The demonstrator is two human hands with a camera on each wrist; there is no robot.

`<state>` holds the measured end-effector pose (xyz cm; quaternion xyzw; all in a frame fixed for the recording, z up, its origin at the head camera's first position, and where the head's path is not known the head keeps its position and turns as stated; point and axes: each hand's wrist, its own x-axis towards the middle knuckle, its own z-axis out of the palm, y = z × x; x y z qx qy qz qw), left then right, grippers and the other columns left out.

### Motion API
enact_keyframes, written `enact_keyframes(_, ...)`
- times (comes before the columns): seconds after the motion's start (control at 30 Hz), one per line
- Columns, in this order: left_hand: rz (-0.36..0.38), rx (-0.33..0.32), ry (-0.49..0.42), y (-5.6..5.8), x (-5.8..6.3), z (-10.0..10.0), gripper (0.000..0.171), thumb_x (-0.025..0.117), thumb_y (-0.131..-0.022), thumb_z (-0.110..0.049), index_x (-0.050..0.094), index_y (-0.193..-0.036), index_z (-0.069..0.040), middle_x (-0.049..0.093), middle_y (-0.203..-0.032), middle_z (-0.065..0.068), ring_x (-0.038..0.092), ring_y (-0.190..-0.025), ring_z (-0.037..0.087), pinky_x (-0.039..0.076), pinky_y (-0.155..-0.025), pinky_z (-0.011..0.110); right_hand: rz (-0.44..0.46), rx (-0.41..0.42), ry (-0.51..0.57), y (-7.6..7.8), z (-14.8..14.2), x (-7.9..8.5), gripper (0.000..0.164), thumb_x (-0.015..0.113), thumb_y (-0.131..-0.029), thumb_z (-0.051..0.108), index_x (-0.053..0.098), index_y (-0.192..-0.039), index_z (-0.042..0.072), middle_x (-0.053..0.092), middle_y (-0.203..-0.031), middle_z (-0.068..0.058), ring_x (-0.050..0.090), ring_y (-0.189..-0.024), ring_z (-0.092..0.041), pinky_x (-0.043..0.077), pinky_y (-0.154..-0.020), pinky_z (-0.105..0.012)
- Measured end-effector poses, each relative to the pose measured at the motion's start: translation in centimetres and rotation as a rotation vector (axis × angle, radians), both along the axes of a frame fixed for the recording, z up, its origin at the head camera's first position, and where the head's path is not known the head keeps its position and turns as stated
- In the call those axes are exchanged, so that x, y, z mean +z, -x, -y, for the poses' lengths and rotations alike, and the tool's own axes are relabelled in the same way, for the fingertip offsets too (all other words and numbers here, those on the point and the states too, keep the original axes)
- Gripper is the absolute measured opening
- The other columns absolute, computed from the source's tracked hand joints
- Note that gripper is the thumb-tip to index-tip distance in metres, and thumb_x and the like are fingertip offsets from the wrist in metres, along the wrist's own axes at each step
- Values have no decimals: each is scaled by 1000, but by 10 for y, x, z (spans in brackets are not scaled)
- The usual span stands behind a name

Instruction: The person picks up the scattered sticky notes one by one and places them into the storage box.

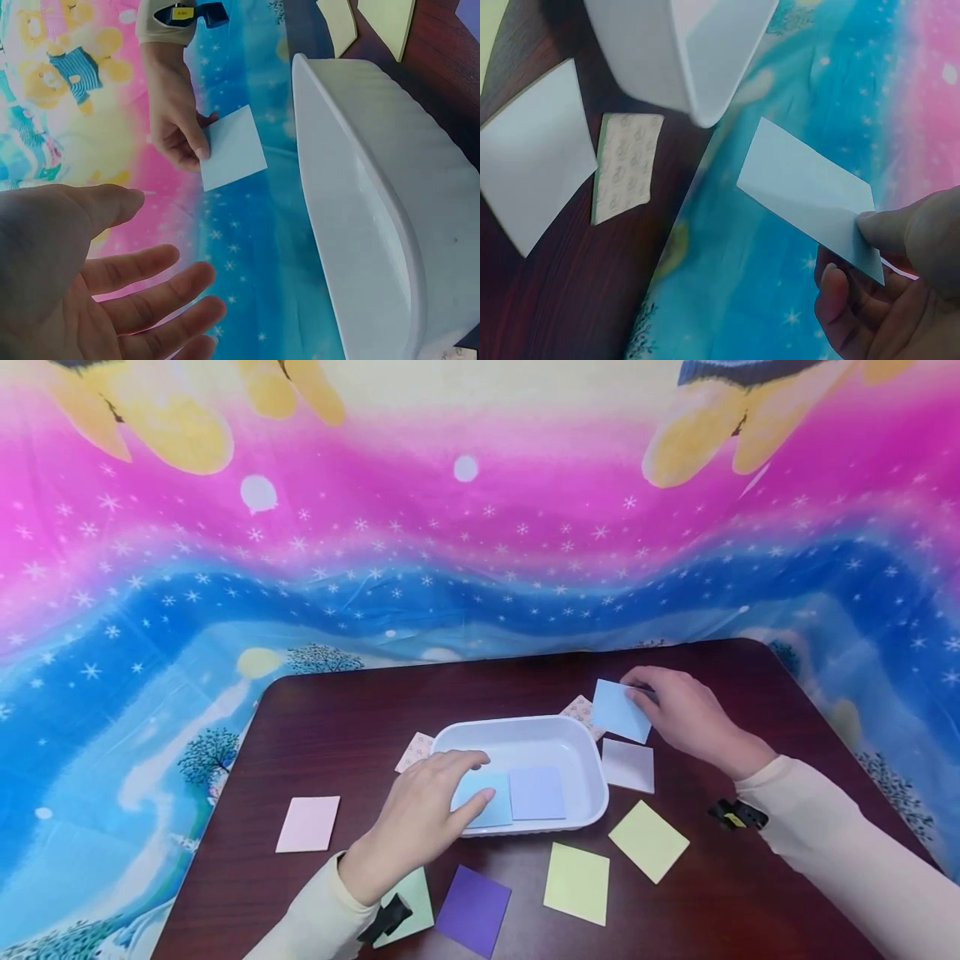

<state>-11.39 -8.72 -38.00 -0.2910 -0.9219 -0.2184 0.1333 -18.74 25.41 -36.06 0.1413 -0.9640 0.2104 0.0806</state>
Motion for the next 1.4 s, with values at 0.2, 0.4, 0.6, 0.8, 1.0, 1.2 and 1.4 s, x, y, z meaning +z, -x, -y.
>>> enact_keyframes(0.2, 0, 42, 9, 0, -3, 7, 37, 59, -87, -42, 64, -117, -21, 66, -105, -9, 60, -98, 8, 50, -77, 33, 9, 33, 16, -4, 11, 2, 21, 57, -92, 14, 65, -110, 8, 67, -100, -11, 61, -79, -20, 53, -65, -40)
enact_keyframes(0.4, -19, 66, -36, 2, -1, 17, 36, 61, -86, -40, 64, -115, -20, 67, -102, -8, 61, -95, 9, 50, -72, 34, 29, 71, 28, -7, 23, -2, 20, 58, -91, 13, 65, -110, 9, 67, -99, -8, 61, -76, -18, 52, -64, -37)
enact_keyframes(0.6, -10, 93, -64, 3, 1, 26, 34, 62, -85, -38, 65, -114, -19, 66, -99, -9, 53, -73, 5, 47, -65, 32, 35, 109, 15, -7, 38, -8, 22, 60, -90, 14, 66, -110, 11, 67, -102, -6, 61, -80, -17, 52, -67, -36)
enact_keyframes(0.8, 6, 129, -64, 2, 0, 34, 35, 63, -85, -37, 65, -115, -19, 67, -103, -7, 59, -92, 9, 49, -73, 34, 61, 142, -11, -8, 54, -15, 25, 62, -88, 14, 67, -112, 13, 67, -108, -5, 62, -87, -17, 52, -71, -37)
enact_keyframes(1.0, 6, 147, -70, 2, 0, 39, 36, 63, -85, -37, 65, -116, -19, 67, -106, -8, 60, -95, 10, 49, -75, 34, 51, 191, -39, -9, 67, -28, 23, 63, -87, 13, 68, -109, 14, 68, -106, -2, 62, -91, -17, 51, -70, -35)
enact_keyframes(1.2, 5, 174, -75, 0, 1, 44, 37, 64, -84, -38, 65, -117, -22, 66, -106, -9, 60, -94, 9, 49, -73, 35, 50, 258, -49, -9, 79, -42, 20, 63, -86, 10, 69, -105, 14, 69, -101, 1, 61, -87, -11, 51, -73, -33)
enact_keyframes(1.4, 11, 191, -91, 0, 2, 49, 37, 64, -84, -38, 63, -118, -23, 66, -106, -7, 60, -96, 11, 49, -75, 37, 99, 287, -72, -8, 85, -54, 16, 61, -87, 8, 68, -99, 15, 67, -95, 3, 58, -81, -9, 49, -67, -31)
